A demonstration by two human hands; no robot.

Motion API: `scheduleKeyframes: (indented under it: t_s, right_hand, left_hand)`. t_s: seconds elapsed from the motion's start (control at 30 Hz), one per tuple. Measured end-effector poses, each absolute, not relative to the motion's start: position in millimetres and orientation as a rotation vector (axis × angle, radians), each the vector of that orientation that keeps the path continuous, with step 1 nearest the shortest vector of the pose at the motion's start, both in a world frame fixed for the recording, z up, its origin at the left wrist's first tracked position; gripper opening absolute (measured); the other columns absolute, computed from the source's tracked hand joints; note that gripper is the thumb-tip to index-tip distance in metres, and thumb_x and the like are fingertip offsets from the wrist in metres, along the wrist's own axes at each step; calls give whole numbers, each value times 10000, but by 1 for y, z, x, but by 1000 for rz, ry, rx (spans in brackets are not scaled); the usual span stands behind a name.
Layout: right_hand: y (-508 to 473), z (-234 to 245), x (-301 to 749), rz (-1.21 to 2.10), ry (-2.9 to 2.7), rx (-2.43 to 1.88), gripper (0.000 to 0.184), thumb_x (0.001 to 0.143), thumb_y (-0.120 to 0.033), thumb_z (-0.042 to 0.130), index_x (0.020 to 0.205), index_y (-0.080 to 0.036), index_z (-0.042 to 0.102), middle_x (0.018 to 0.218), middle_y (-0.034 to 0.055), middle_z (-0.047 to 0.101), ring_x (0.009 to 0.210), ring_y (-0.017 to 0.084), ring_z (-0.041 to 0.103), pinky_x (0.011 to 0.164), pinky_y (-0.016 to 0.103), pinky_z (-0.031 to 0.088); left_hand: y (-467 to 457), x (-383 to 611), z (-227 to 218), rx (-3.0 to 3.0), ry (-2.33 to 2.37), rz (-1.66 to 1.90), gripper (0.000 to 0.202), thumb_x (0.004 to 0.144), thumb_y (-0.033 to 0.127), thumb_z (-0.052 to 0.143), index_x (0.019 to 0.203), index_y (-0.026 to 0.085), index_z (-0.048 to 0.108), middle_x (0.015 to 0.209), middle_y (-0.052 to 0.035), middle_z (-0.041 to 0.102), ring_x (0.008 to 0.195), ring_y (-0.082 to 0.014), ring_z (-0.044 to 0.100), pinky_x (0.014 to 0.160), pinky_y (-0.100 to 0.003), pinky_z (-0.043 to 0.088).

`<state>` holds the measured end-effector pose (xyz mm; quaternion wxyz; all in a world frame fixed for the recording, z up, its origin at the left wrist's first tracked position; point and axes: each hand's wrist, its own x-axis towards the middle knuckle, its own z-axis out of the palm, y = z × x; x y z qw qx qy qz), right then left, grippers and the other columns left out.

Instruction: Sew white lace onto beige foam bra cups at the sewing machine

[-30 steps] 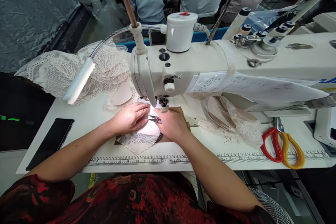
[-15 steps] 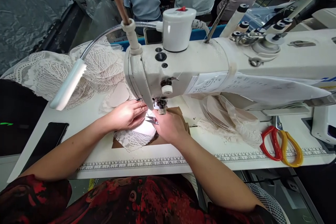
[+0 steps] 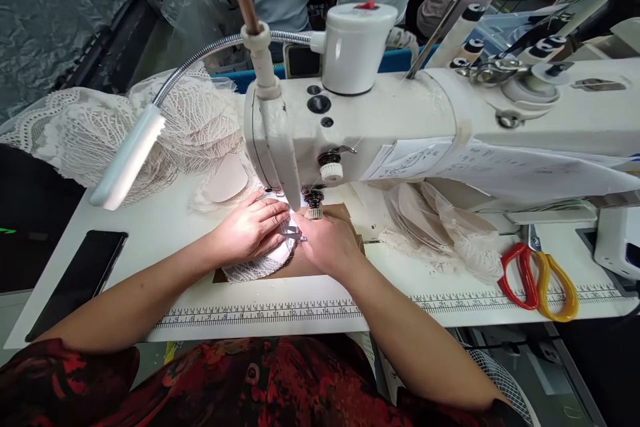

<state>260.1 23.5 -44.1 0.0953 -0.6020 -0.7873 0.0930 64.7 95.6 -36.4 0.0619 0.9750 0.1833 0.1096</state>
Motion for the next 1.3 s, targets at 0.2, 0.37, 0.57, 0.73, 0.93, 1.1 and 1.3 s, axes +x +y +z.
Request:
scheduleKeyframes:
  t_s: [0.2, 0.37, 0.57, 0.73, 0.93, 1.1, 1.3]
  right_hand:
    - [24, -43, 257, 250, -2332, -1795, 447, 840, -203, 452, 1261, -232, 598, 1070, 22, 685, 803, 173, 619, 610, 283, 405]
    - [25, -43, 255, 231, -2367, -1844, 474, 849, -217, 455, 1310, -246, 561, 1099, 28, 673, 813, 177, 618, 609, 290, 411]
    - [25, -44, 255, 210, -2424, -1834, 452, 874, -259, 463, 1315, -245, 560, 1060, 44, 673, 792, 176, 609, 605, 289, 408]
    - [24, -45, 255, 170, -2403, -1819, 437, 864, -252, 479, 1290, -253, 579, 1064, 36, 675, 796, 166, 615, 579, 281, 391]
    - [24, -46, 253, 133, -2382, -1855, 458, 836, -218, 481, 1279, -263, 589, 1058, 23, 687, 748, 161, 617, 537, 275, 372]
    - [26, -49, 251, 86, -2347, -1893, 490, 836, -174, 457, 1299, -279, 576, 1103, 16, 685, 763, 166, 622, 555, 280, 388]
    - [25, -50, 253, 83, -2367, -1862, 512, 824, -166, 470, 1319, -262, 559, 1063, 36, 685, 761, 161, 601, 586, 270, 403]
  left_hand:
    - [106, 59, -40, 2949, 463, 365, 387, 920, 317, 462, 1192, 82, 603, 1231, -156, 619, 1139, -282, 557, 1029, -475, 379]
    - [116, 56, -41, 2967, 435, 396, 365, 919, 291, 458, 1197, 97, 594, 1236, -154, 619, 1129, -270, 569, 1026, -484, 380]
    - [123, 55, -38, 3025, 401, 409, 312, 926, 239, 451, 1158, 98, 604, 1244, -153, 617, 1119, -268, 571, 1023, -491, 376]
    - [124, 56, -40, 3025, 256, 429, 270, 929, 181, 451, 1138, 125, 613, 1204, -139, 639, 1159, -265, 548, 995, -484, 395]
    - [124, 56, -45, 2995, 237, 420, 276, 926, 169, 459, 1154, 147, 612, 1197, -122, 646, 1144, -245, 567, 1029, -488, 373]
    - [125, 55, -45, 2990, 293, 418, 290, 928, 166, 450, 1175, 147, 601, 1232, -121, 631, 1153, -247, 559, 1038, -489, 365]
    - [127, 55, -46, 3027, 303, 467, 277, 917, 169, 472, 1154, 132, 610, 1215, -122, 639, 1119, -263, 559, 992, -488, 404]
